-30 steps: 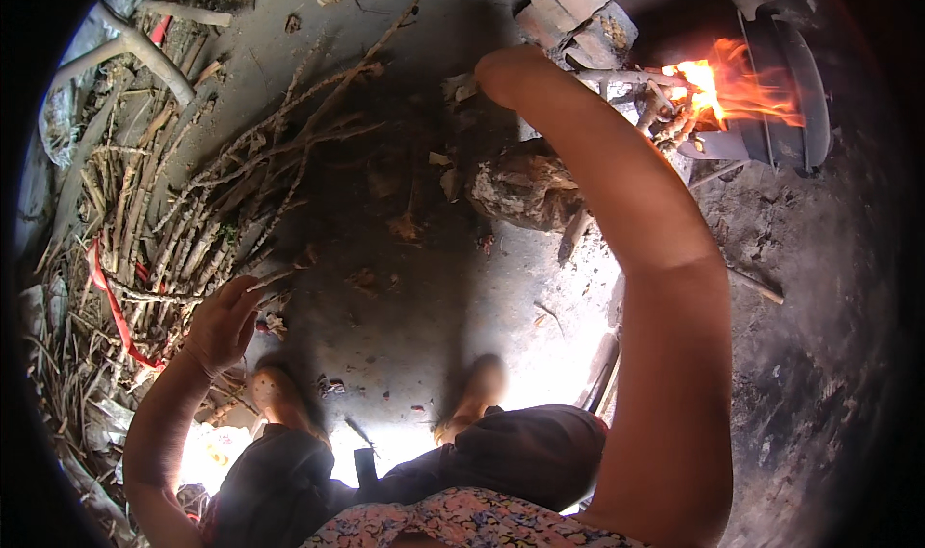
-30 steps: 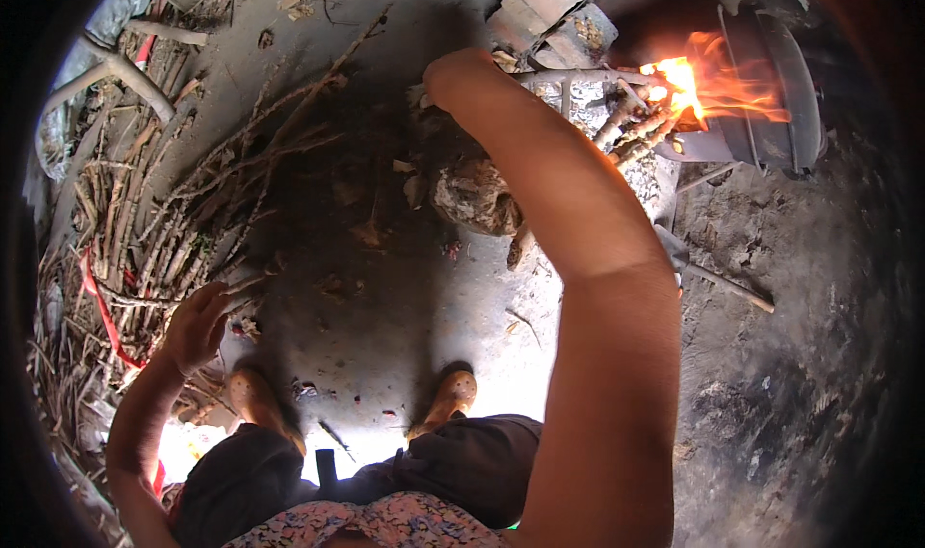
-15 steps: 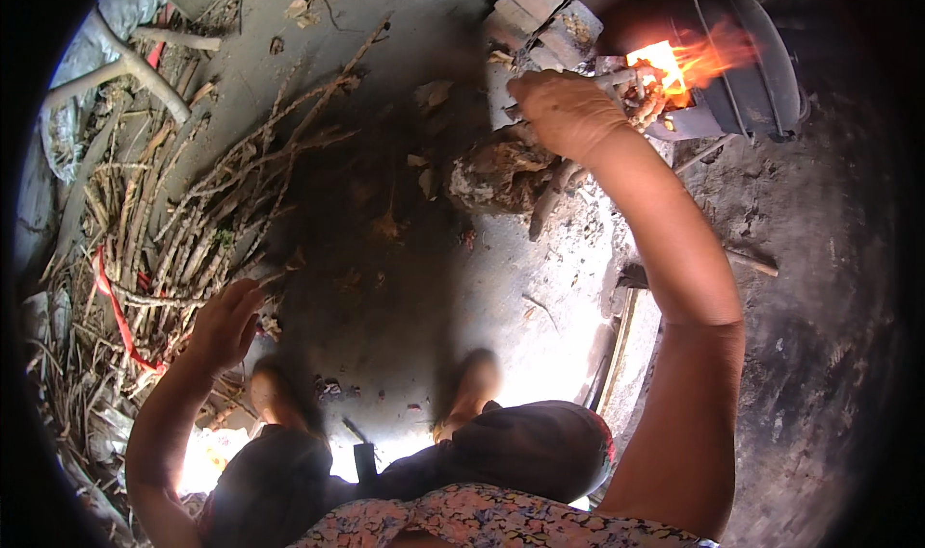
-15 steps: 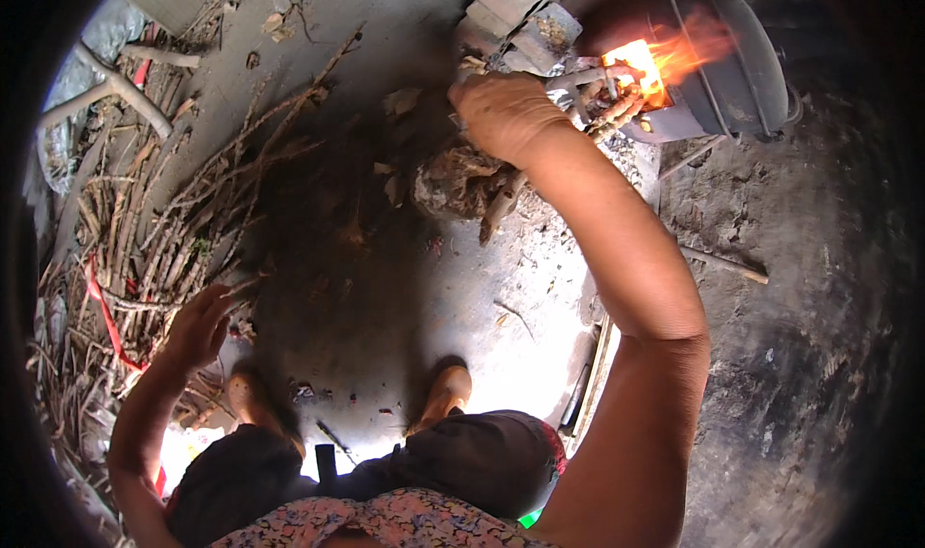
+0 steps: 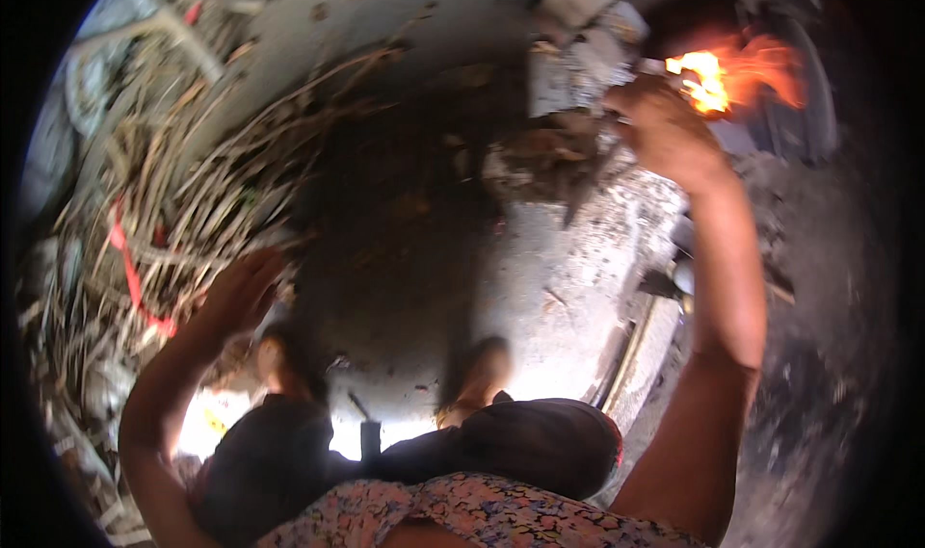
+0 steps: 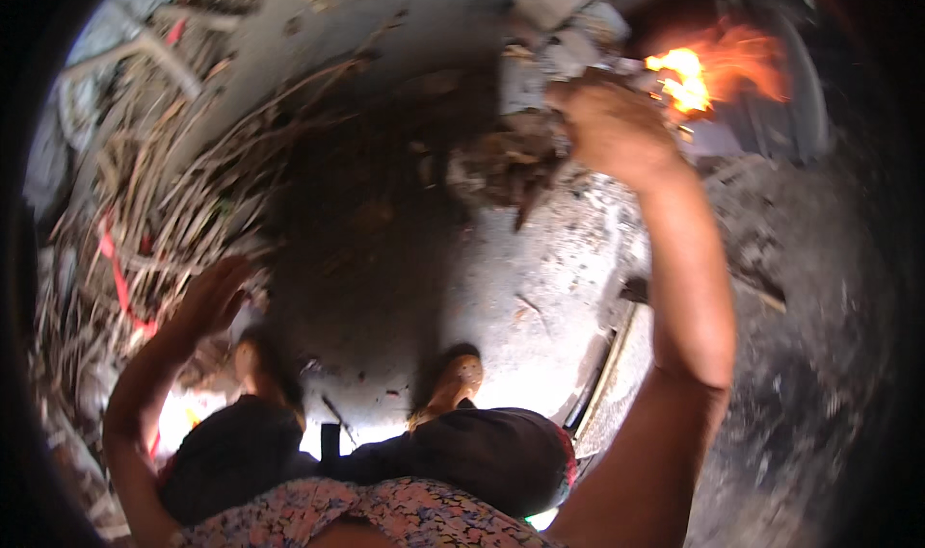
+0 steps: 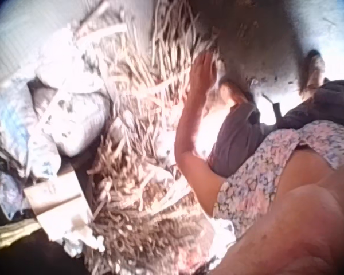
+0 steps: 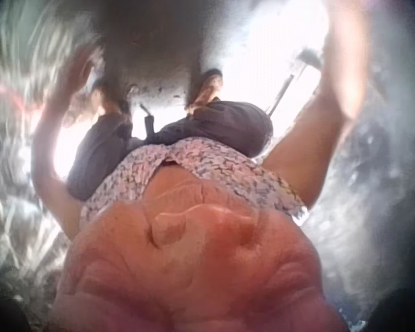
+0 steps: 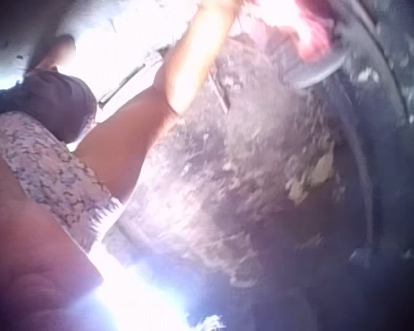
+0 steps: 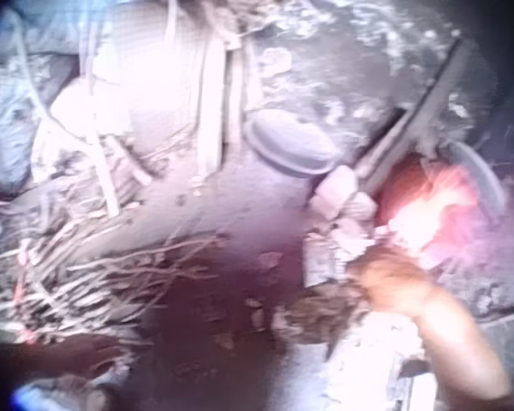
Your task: The person shells peanuts by hand, then stands up to tend a wood-fired stove, adjusting burning sticks and using a tool inside a large pot.
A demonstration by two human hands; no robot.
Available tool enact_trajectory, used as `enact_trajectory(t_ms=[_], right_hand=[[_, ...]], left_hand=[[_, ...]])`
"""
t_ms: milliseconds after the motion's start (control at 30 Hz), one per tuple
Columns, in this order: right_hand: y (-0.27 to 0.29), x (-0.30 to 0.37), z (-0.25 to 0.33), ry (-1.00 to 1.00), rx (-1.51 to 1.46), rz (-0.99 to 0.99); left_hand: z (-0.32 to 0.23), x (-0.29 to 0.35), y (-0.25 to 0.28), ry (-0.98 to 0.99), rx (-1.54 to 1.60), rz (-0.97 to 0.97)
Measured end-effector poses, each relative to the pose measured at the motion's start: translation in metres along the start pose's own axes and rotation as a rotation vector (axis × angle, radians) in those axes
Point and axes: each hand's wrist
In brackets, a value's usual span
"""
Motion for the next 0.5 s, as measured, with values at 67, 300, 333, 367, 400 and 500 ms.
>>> enact_trajectory(t_ms=[67, 300, 333, 367, 400, 500], right_hand=[[-0.015, 0.008, -0.006, 0.012, -0.072, -0.060], [-0.010, 0.012, 0.024, 0.039, 0.088, -0.052], [-0.006, 0.014, 0.032, 0.082, 0.148, -0.118], [-0.002, 0.020, 0.040, 0.107, 0.217, -0.185], [0.000, 0.025, 0.048, 0.106, 0.218, -0.253], [-0.001, 0.038, 0.086, 0.111, 0.088, -0.366]], left_hand=[[-0.003, -0.010, 0.000, 0.060, 0.024, 0.040], [0.008, 0.003, -0.014, 0.131, 0.006, 0.194], [0.008, 0.005, -0.013, 0.138, -0.065, 0.178], [0.012, 0.003, -0.014, 0.127, -0.137, 0.157], [0.017, 0.001, -0.009, 0.113, -0.218, 0.138], [0.047, 0.017, -0.032, 0.234, -0.375, 0.190]])
Point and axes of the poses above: each hand's wrist, its own x-axis away from the middle knuckle, its own y-axis out of the back of the hand, z = x × y, and after that the axes turned 10 degrees about z, right-handed
